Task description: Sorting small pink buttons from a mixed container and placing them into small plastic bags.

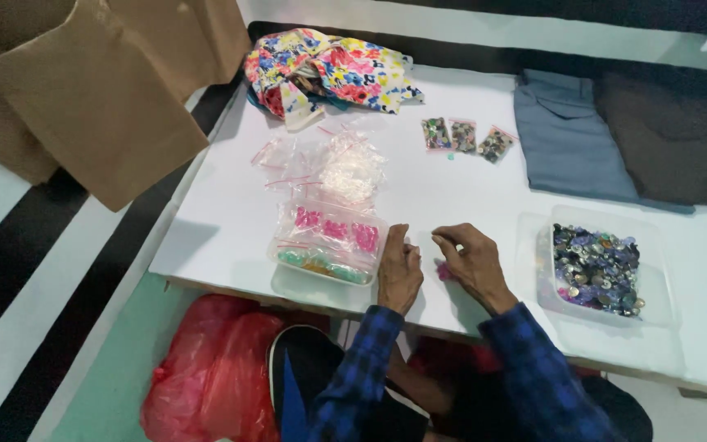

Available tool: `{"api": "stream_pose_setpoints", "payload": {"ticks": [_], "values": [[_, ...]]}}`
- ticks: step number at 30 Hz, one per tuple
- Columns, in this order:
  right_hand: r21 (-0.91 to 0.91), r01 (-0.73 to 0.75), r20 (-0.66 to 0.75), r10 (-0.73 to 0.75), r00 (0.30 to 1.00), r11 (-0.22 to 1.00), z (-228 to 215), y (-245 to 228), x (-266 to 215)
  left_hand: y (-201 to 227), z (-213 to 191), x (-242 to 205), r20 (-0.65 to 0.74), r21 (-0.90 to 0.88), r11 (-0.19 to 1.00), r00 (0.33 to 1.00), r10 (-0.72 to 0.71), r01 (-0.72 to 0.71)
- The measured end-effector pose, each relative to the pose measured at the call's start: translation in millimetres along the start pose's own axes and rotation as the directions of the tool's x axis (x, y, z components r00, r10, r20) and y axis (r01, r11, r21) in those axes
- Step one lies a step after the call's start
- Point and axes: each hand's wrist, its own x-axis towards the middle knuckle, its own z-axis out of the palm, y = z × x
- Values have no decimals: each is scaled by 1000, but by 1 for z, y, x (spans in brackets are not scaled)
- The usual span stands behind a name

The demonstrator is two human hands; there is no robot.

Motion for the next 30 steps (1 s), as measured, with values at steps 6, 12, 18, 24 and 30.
{"api": "stream_pose_setpoints", "payload": {"ticks": [6, 12, 18, 24, 30], "values": [[205, -361, 292, 295, 910, 910, 53, -6, 85, -63, 29, 0, -75, 323, 945, 995, 72, -44], [284, -452, 209, 406, 890, 845, 117, 15, 135, -26, 15, 10, -152, 406, 910, 976, 157, -83], [240, -411, 103, 398, 912, 879, 118, 0, 132, -47, 26, 9, -103, 363, 930, 990, 101, -57], [216, -115, -146, 148, 978, 970, 98, -20, 126, -8, 7, 6, -77, 269, 963, 996, 45, -23], [215, 54, -260, 4, 966, 975, 41, -64, 120, -1, 6, 5, -86, 250, 968, 996, 17, 5]]}}
